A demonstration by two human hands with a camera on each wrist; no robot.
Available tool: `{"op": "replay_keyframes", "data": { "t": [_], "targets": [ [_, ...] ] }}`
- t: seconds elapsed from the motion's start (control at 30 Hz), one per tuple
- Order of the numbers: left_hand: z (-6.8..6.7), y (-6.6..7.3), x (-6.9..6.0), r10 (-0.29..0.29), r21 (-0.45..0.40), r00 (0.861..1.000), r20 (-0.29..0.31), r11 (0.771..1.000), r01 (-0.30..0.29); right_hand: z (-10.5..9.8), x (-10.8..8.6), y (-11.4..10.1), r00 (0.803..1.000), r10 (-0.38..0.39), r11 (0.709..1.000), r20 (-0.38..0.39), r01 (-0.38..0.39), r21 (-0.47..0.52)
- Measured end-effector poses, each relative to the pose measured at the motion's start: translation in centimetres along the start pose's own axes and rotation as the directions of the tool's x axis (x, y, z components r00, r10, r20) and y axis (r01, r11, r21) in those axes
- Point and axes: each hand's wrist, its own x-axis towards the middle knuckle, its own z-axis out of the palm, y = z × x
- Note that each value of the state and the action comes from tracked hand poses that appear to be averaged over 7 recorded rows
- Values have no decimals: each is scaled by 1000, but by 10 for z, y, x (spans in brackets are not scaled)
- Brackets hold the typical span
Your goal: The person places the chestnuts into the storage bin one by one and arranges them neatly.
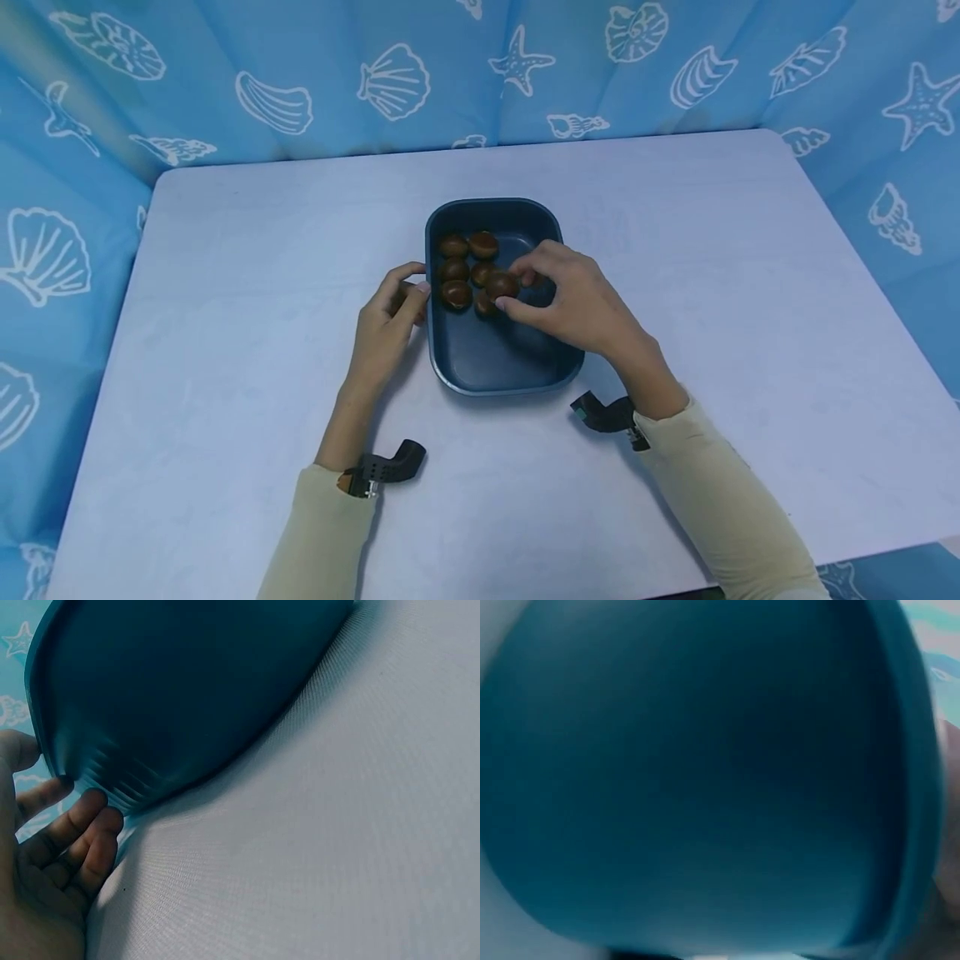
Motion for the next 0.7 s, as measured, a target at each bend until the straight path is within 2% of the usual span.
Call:
{"op": "replay_keyframes", "data": {
  "t": [0.27, 0.5, 0.7],
  "targets": [
    [-2, 1, 3, -3, 9, 1000, -2, 1000, 3, 14, 3, -8, 999, -10, 999, 46, 12, -37],
    [4, 3, 3, 3, 0, 1000, 28, 1000, -3, 10, 2, -12, 999, -30, 996, 45, 33, -85],
    [0, 1, 0, 6, -5, 1000, -2, 1000, -6, 8, 12, -19, 988, -86, 986, 128, 103, -134]
  ]
}}
